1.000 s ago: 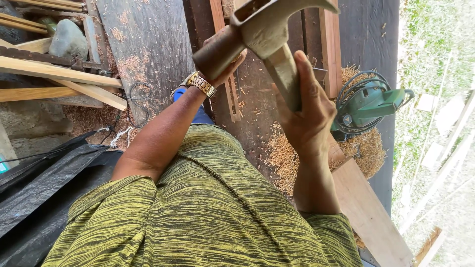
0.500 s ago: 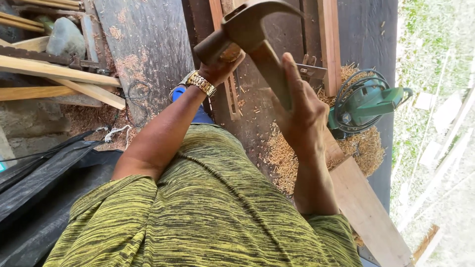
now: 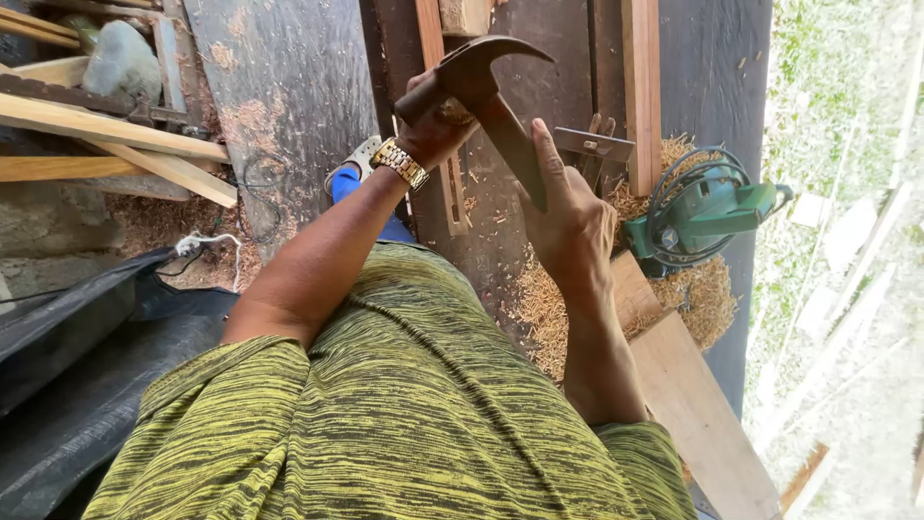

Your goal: Use a hammer and chisel to carve out a groove in a wooden plank.

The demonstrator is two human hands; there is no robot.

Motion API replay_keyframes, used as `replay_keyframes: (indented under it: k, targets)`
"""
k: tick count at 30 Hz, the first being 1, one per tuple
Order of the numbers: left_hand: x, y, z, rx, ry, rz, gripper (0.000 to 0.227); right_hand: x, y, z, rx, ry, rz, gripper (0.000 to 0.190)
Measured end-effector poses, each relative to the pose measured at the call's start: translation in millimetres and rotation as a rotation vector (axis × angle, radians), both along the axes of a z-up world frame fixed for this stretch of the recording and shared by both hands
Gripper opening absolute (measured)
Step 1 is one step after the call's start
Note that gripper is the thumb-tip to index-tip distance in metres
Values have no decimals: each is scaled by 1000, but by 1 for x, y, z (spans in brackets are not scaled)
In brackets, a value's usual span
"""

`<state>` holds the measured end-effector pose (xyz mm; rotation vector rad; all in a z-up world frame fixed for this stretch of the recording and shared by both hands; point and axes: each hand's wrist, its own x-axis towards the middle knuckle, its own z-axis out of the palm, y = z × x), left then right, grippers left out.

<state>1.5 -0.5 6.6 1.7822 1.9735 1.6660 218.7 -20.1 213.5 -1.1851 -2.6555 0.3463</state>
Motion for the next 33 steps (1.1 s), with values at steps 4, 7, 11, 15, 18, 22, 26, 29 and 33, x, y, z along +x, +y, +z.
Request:
replay_keyframes:
  k: [4, 7, 11, 15, 18, 22, 26, 29, 33]
  targets:
    - [2, 2, 15, 110, -57, -42, 56, 3, 3, -13, 51, 222, 87, 84]
    - [0, 3, 31, 139, -102, -107, 49, 0, 0, -13, 37, 189, 57, 83]
    - [9, 7, 28, 214, -349, -292, 32, -1, -4, -27, 114, 276, 44, 77]
    - [8, 12, 39, 147, -799, -531, 20, 2, -5, -27, 60, 148, -15, 76]
    - [7, 11, 41, 75, -691, -482, 23, 6, -5, -31, 42, 223, 25, 75]
    - [10, 14, 40, 6, -534, -357, 28, 0, -8, -25, 7, 255, 6, 75]
    - [15, 18, 20, 225, -378, -276, 43, -5, -12, -24, 70, 318, 56, 75]
    - [10, 13, 43, 198, -416, -283, 42, -5, -10, -25, -54, 283, -35, 73]
    - [15, 9, 48, 53, -553, -384, 29, -5, -13, -22, -87, 267, -168, 70]
